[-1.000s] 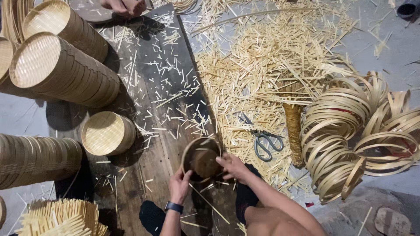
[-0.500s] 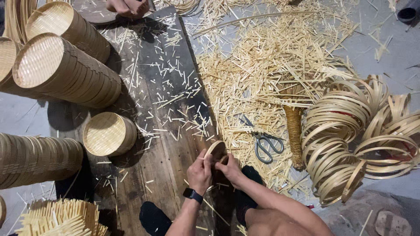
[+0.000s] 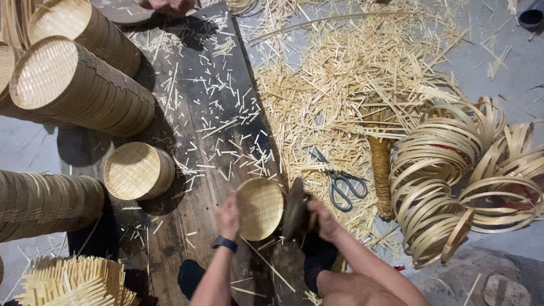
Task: The person assembles bamboo strips into a woven base, fits a circular wooden mold over the weave, and uses scissors to trim the excess bamboo around the edges.
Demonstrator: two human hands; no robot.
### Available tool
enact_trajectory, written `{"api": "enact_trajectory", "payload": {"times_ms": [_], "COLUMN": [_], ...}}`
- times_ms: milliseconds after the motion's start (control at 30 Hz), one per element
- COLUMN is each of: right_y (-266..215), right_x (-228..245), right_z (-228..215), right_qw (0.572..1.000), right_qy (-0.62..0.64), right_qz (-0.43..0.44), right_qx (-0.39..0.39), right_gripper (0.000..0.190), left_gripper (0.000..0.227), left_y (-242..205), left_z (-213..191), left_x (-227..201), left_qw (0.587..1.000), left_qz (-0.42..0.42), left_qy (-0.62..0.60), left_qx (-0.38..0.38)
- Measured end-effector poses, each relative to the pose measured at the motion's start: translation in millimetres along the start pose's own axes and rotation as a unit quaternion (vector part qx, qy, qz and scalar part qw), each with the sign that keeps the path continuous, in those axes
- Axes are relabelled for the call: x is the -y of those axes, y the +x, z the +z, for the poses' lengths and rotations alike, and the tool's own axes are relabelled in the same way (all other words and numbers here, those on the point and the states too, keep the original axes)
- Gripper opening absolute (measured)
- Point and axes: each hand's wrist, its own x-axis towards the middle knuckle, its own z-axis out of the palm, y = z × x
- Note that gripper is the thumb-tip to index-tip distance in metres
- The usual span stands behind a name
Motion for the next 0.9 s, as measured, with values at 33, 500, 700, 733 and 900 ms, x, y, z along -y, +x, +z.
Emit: {"api": "enact_trajectory", "payload": {"times_ms": [33,500,700,733,900], "right_y": [-2,26,22,23,21], "right_x": [10,9,10,11,13], "right_z": [-7,-100,-105,-105,-104], "right_qw": [0.994,0.643,0.642,0.643,0.643], "right_qy": [-0.06,-0.656,-0.672,-0.672,-0.676], "right_qz": [0.022,0.054,0.053,0.061,0.067], "right_qx": [-0.09,-0.392,-0.366,-0.362,-0.353], "right_gripper": [0.078,0.101,0.103,0.104,0.107], "left_gripper": [0.056,0.051,0.05,0.05,0.045], "left_y": [11,-52,-76,-78,-78], "left_z": [-2,70,75,68,38], "left_x": [19,-6,26,30,37], "left_qw": [1.0,0.897,0.91,0.911,0.913], "left_qz": [-0.002,0.364,0.317,0.316,0.323], "left_qy": [0.0,0.251,0.264,0.265,0.241], "left_qx": [0.001,-0.006,0.027,0.024,0.062]}}
